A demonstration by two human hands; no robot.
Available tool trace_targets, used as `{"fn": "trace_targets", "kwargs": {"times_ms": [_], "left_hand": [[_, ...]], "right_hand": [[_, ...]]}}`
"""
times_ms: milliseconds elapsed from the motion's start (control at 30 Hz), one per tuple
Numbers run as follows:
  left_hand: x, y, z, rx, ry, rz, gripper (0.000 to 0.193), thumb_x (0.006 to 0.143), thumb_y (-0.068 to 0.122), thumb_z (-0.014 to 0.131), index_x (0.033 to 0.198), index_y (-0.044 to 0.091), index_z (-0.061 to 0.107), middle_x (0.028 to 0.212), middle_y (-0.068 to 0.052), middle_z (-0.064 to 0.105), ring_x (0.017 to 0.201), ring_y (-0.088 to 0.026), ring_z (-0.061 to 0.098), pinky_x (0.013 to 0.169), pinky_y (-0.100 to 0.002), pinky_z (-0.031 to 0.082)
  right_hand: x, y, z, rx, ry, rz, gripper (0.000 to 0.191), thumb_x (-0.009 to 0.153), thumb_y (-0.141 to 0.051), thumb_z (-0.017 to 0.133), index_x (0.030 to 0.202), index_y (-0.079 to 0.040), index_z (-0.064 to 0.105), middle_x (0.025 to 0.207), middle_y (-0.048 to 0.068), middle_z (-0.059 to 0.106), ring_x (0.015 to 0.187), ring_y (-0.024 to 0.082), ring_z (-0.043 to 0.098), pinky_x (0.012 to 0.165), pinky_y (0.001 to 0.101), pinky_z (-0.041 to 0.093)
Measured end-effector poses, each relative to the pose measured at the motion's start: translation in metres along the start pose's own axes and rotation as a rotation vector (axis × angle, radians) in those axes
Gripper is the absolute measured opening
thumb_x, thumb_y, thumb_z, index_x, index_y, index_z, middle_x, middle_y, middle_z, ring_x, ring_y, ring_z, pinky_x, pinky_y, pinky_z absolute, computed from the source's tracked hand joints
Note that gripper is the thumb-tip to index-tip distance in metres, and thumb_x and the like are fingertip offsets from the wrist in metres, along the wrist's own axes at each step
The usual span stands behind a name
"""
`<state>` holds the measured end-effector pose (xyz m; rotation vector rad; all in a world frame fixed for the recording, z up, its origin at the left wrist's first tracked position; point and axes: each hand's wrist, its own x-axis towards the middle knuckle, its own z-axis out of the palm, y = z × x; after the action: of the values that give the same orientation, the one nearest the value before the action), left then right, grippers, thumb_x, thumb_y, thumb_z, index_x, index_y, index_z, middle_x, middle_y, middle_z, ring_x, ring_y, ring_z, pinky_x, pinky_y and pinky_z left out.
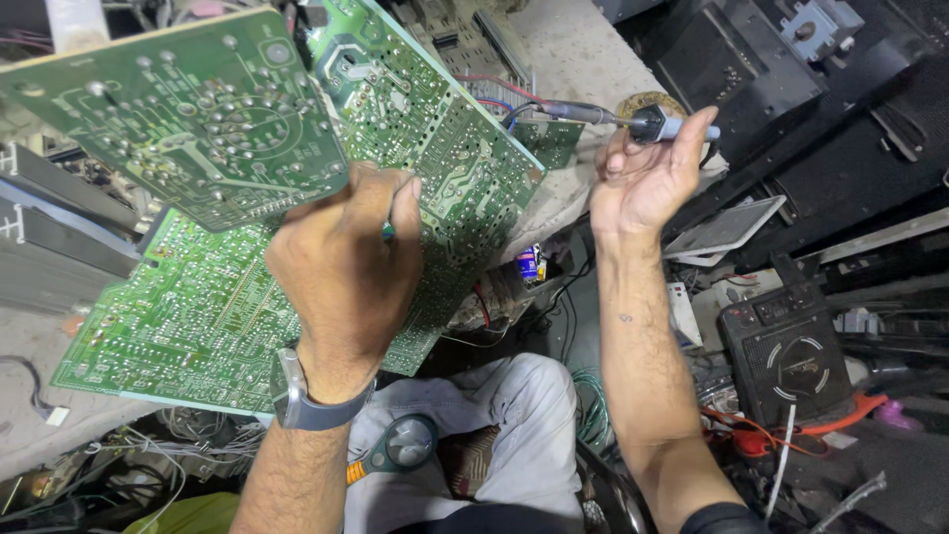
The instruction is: The person inspects a green circuit board using a magnifying glass, then uses a soldering iron and solder wire to reflow or repair solder joints on the board. The person repeatedly cleans the soldering iron tip on a sponge and continues soldering at different points on the board.
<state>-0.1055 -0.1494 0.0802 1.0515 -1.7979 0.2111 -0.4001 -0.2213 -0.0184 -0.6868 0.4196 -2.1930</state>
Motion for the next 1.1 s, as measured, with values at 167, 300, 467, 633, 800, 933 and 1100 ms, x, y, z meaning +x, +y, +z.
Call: {"fn": "trace_targets", "kwargs": {"times_ms": [167,300,467,633,800,933,1100], "left_hand": [[0.001,0.003,-0.001,0.005,-0.020,-0.037,0.004,0.100,0.017,0.077,0.100,0.014,0.075,0.087,-0.005,0.072,0.077,-0.029,0.070,0.066,-0.040,0.053],[0.003,0.002,0.000,-0.001,0.013,-0.004,0.005,0.101,0.016,0.076,0.102,0.013,0.072,0.094,-0.006,0.072,0.083,-0.030,0.071,0.071,-0.040,0.054],[0.004,0.001,0.006,-0.018,-0.018,-0.043,0.005,0.099,0.014,0.077,0.098,0.011,0.073,0.085,-0.007,0.072,0.075,-0.031,0.070,0.065,-0.041,0.052],[0.002,0.000,0.006,-0.081,0.038,-0.029,0.005,0.102,0.013,0.075,0.103,0.011,0.070,0.098,-0.007,0.074,0.083,-0.029,0.072,0.071,-0.039,0.055],[0.001,-0.001,0.003,-0.074,0.034,-0.064,0.005,0.100,0.012,0.075,0.100,0.011,0.070,0.091,-0.007,0.071,0.078,-0.030,0.070,0.068,-0.040,0.053],[0.002,-0.002,0.005,-0.074,0.049,-0.056,0.006,0.099,0.012,0.075,0.097,0.010,0.070,0.086,-0.008,0.069,0.073,-0.032,0.067,0.064,-0.042,0.050],[0.000,-0.003,0.000,-0.134,0.056,-0.055,0.005,0.102,0.013,0.072,0.100,0.011,0.069,0.089,-0.009,0.068,0.077,-0.031,0.068,0.068,-0.041,0.052]], "right_hand": [[0.016,0.021,0.014,0.023,-0.036,-0.025,0.054,0.105,-0.057,0.053,0.083,-0.008,0.057,0.060,0.003,0.051,0.048,0.017,0.047,0.044,0.0305,0.034],[0.015,0.033,0.010,0.090,-0.030,-0.054,0.044,0.104,-0.052,0.055,0.093,-0.009,0.059,0.064,0.004,0.051,0.047,0.017,0.045,0.041,0.0279,0.031],[0.012,0.033,0.000,0.109,-0.027,-0.037,0.045,0.106,-0.051,0.058,0.099,-0.007,0.061,0.071,0.005,0.053,0.048,0.018,0.047,0.043,0.0278,0.032],[0.007,0.028,-0.004,0.132,0.025,-0.006,0.042,0.103,-0.049,0.060,0.098,-0.008,0.060,0.071,0.006,0.055,0.050,0.020,0.048,0.046,0.0308,0.036],[0.004,0.025,-0.010,0.169,-0.036,0.008,0.040,0.106,-0.047,0.062,0.101,-0.007,0.059,0.076,0.006,0.056,0.051,0.018,0.049,0.045,0.0292,0.037],[0.005,0.026,-0.011,0.120,0.001,0.017,0.036,0.103,-0.044,0.066,0.101,-0.007,0.060,0.077,0.008,0.059,0.055,0.020,0.052,0.050,0.0327,0.041],[0.003,0.027,-0.011,0.098,-0.012,0.018,0.032,0.100,-0.036,0.072,0.102,-0.006,0.062,0.079,0.008,0.062,0.063,0.019,0.056,0.053,0.0330,0.044]]}}
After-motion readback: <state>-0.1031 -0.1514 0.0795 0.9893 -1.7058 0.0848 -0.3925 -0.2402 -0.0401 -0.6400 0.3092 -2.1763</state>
